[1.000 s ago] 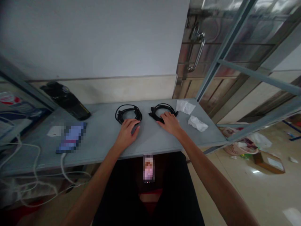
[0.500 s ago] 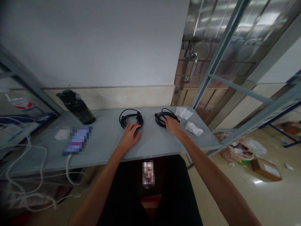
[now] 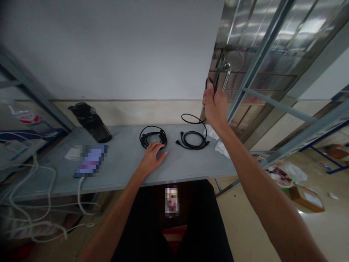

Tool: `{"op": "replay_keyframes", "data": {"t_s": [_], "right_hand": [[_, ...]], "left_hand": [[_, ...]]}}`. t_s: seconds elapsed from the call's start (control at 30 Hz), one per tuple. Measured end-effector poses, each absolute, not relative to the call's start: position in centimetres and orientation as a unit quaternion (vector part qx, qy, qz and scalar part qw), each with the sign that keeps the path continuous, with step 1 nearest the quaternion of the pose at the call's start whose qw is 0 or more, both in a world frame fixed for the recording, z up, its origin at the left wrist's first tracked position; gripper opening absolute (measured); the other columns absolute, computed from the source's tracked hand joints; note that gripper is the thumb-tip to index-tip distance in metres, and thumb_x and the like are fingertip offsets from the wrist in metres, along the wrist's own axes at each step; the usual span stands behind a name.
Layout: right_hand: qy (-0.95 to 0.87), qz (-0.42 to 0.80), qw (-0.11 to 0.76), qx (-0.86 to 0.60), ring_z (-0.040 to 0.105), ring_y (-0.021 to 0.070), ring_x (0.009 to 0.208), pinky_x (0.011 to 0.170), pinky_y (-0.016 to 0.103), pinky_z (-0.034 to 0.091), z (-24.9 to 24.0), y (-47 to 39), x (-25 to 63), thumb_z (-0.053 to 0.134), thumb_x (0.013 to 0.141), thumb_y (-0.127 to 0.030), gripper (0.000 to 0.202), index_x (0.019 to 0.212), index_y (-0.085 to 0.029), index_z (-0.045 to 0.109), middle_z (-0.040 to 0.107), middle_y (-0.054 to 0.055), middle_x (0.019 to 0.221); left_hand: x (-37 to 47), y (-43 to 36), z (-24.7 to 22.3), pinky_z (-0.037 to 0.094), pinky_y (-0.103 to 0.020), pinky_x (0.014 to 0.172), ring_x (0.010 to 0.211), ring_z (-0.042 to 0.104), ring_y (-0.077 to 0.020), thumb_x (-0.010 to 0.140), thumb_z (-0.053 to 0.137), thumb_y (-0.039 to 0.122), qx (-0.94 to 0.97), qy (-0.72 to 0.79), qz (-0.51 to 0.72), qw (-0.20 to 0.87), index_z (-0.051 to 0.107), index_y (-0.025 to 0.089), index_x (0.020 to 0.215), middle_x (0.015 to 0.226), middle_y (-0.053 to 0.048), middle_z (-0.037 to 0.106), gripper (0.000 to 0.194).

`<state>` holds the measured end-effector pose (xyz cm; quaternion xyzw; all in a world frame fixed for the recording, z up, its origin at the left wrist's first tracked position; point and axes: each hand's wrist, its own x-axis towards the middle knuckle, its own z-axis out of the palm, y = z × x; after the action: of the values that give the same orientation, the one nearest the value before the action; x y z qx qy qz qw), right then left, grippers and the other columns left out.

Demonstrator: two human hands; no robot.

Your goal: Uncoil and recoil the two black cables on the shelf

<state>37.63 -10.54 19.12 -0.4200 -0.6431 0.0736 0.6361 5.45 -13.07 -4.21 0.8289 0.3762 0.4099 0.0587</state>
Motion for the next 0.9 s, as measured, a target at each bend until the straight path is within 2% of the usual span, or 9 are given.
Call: {"op": "replay_keyframes", "data": {"t_s": [0.13,0.27,0.37,0.43,0.53,0.63,0.77,0.83,0.9], "right_hand": [[-0.595,0.056,0.711,-0.371,0.041,0.0145,0.051,0.044,0.031,0.034,25.7,-15.2,34.5,0.065,0.099,-0.091,0.062,0.086,-0.032,0.054,0.046,-0.004,0.069],[-0.598,0.05,0.738,-0.309,0.036,0.0126,0.045,0.038,0.029,0.024,27.8,-18.9,32.4,0.06,0.102,-0.089,0.062,0.083,-0.03,0.052,0.038,-0.004,0.067],[-0.609,0.038,0.737,-0.292,0.035,0.0116,0.045,0.038,0.027,0.025,27.7,-21.2,31.5,0.057,0.103,-0.089,0.063,0.084,-0.029,0.05,0.034,-0.004,0.067],[-0.607,0.041,0.735,-0.301,0.036,0.0118,0.047,0.04,0.028,0.028,27.5,-22.5,31.0,0.057,0.103,-0.087,0.063,0.083,-0.029,0.048,0.034,-0.004,0.068],[-0.594,0.052,0.742,-0.307,0.034,0.0111,0.048,0.041,0.027,0.027,27.0,-24.1,30.5,0.059,0.106,-0.082,0.06,0.082,-0.028,0.048,0.033,-0.004,0.067],[-0.603,0.092,0.732,-0.302,0.029,0.0107,0.047,0.04,0.026,0.023,25.4,-24.9,30.6,0.063,0.11,-0.074,0.052,0.086,-0.029,0.054,0.032,-0.005,0.064],[-0.618,0.22,0.67,-0.349,0.03,0.0111,0.046,0.039,0.025,0.025,21.2,-25.3,31.6,0.065,0.11,-0.075,0.046,0.1,-0.03,0.066,0.037,-0.007,0.063],[-0.618,0.265,0.634,-0.382,0.038,0.0116,0.048,0.04,0.025,0.032,18.8,-25.5,32.2,0.062,0.109,-0.078,0.049,0.107,-0.03,0.07,0.046,-0.006,0.067],[-0.622,0.277,0.605,-0.413,0.057,0.0146,0.058,0.046,0.027,0.046,16.6,-25.6,33.1,0.06,0.11,-0.079,0.052,0.114,-0.029,0.073,0.062,-0.002,0.077]], "left_hand": [[5.6,-13.8,-3.4,0.055,-0.061,0.123,0.134,0.069,-0.0365,0.108,0.076,0.042,0.838,0.347,0.407,0.106,0.073,0.025,0.14,0.135,-0.014,0.075,0.036],[6.5,-15.8,-3.5,0.056,-0.06,0.124,0.14,0.071,-0.0352,0.104,0.083,0.049,0.805,0.331,0.431,0.24,0.065,0.029,0.154,0.15,-0.015,0.073,0.057],[7.8,-17.7,-4.3,0.061,-0.06,0.119,0.142,0.072,-0.0355,0.103,0.085,0.05,0.753,0.328,0.453,0.347,0.053,0.031,0.166,0.156,-0.018,0.07,0.073],[8.6,-18.7,-4.6,0.065,-0.058,0.114,0.143,0.072,-0.0365,0.102,0.085,0.051,0.717,0.327,0.466,0.403,0.05,0.031,0.168,0.156,-0.02,0.07,0.078],[9.6,-19.7,-3.7,0.069,-0.055,0.108,0.138,0.076,-0.0348,0.107,0.078,0.052,0.648,0.307,0.522,0.462,0.054,0.034,0.16,0.152,-0.018,0.07,0.061],[9.7,-20.3,-1.1,0.072,-0.052,0.102,0.127,0.081,-0.0313,0.109,0.075,0.05,0.575,0.292,0.598,0.475,0.063,0.037,0.146,0.139,-0.011,0.074,0.041],[8.4,-20.5,2.8,0.073,-0.047,0.096,0.115,0.084,-0.0291,0.107,0.079,0.049,0.494,0.299,0.655,0.488,0.066,0.036,0.14,0.117,-0.004,0.076,0.038],[7.3,-20.3,4.2,0.073,-0.046,0.094,0.114,0.085,-0.0293,0.106,0.08,0.05,0.464,0.296,0.666,0.504,0.068,0.035,0.141,0.113,-0.004,0.077,0.04],[5.8,-20.1,5.2,0.074,-0.044,0.092,0.117,0.085,-0.0292,0.104,0.083,0.048,0.45,0.299,0.673,0.505,0.07,0.036,0.141,0.117,-0.004,0.078,0.041]]}}
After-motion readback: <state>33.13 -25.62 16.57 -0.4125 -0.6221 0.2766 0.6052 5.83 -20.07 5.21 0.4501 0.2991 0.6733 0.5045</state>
